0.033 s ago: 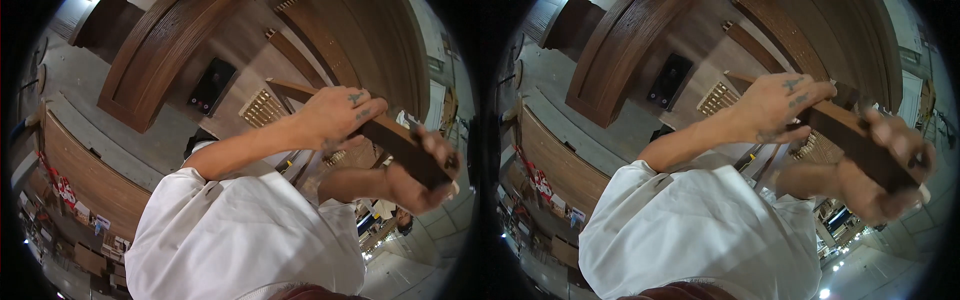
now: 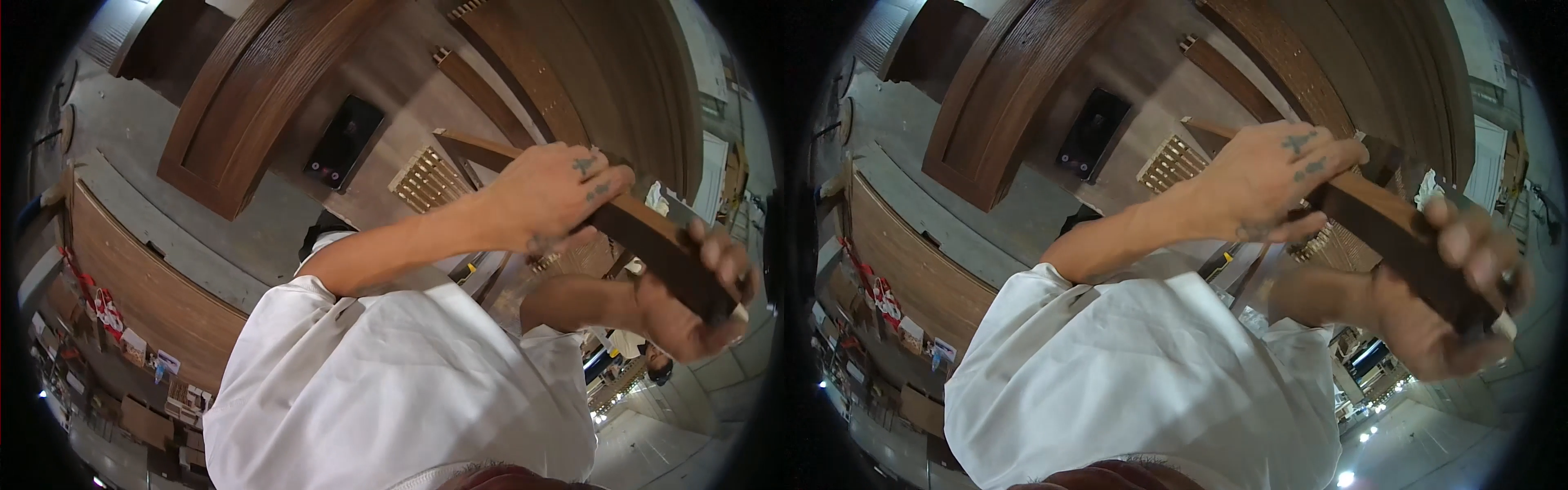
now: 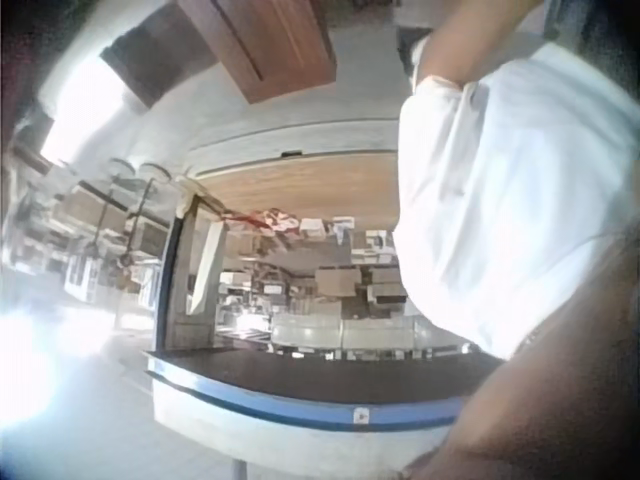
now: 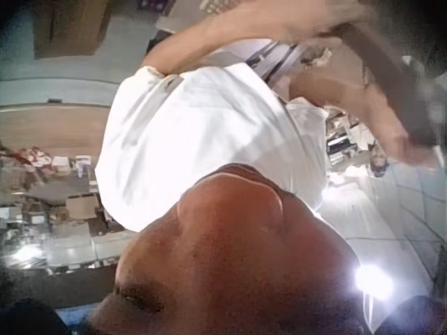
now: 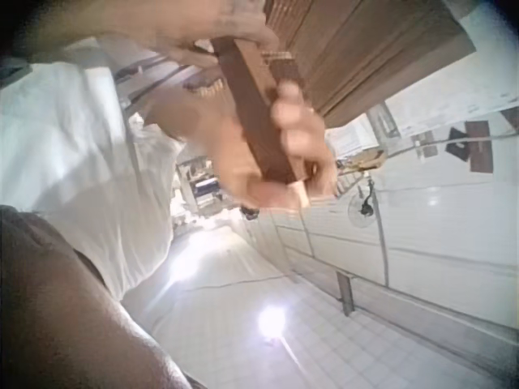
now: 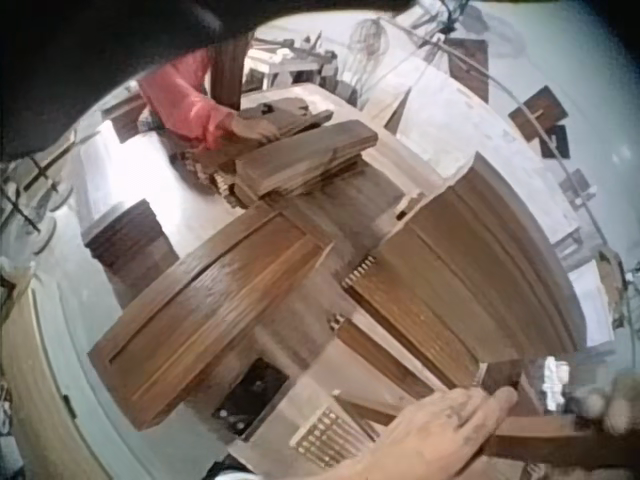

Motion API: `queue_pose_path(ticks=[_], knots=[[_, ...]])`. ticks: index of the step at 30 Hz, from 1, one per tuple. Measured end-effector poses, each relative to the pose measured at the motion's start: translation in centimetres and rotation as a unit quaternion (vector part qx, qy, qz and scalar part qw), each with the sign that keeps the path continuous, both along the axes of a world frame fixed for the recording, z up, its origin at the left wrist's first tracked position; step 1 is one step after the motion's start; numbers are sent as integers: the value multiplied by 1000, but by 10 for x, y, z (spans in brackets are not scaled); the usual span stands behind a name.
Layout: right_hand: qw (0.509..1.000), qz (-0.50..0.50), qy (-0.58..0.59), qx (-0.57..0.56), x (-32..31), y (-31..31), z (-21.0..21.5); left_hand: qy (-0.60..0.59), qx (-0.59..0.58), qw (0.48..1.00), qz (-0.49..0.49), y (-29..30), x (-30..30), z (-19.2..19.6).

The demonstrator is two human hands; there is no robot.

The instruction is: The person assembles wood panels by fitting wood slats into grooves and hammering wooden frame components together at a workbench.

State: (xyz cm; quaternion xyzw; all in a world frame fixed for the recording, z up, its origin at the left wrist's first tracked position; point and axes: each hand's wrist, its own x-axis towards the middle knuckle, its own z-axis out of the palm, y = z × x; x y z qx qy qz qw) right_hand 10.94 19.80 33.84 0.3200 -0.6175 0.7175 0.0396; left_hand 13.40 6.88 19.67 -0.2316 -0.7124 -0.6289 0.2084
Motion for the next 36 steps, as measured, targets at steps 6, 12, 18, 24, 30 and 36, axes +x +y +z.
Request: queue_pose_path(ticks=[6,12,18,24,30,36], knots=[[998,64,-25,1,-11,0,-4,6,77,994,-81,10,-18,21],[989,-142,39,34,-1,-1,-9,54,143,988,-26,35,-26,15],[985,-166,12,54,-22,5,-19,25,160,986,-33,15,-34,15],[983,-173,-10,66,-44,10,-32,41,204,975,-82,21,-41,8],[990,-130,-21,50,-44,10,-38,59,173,981,-72,14,-36,12],[999,-20,-46,7,-31,7,-48,32,158,987,-9,22,-24,-1]])
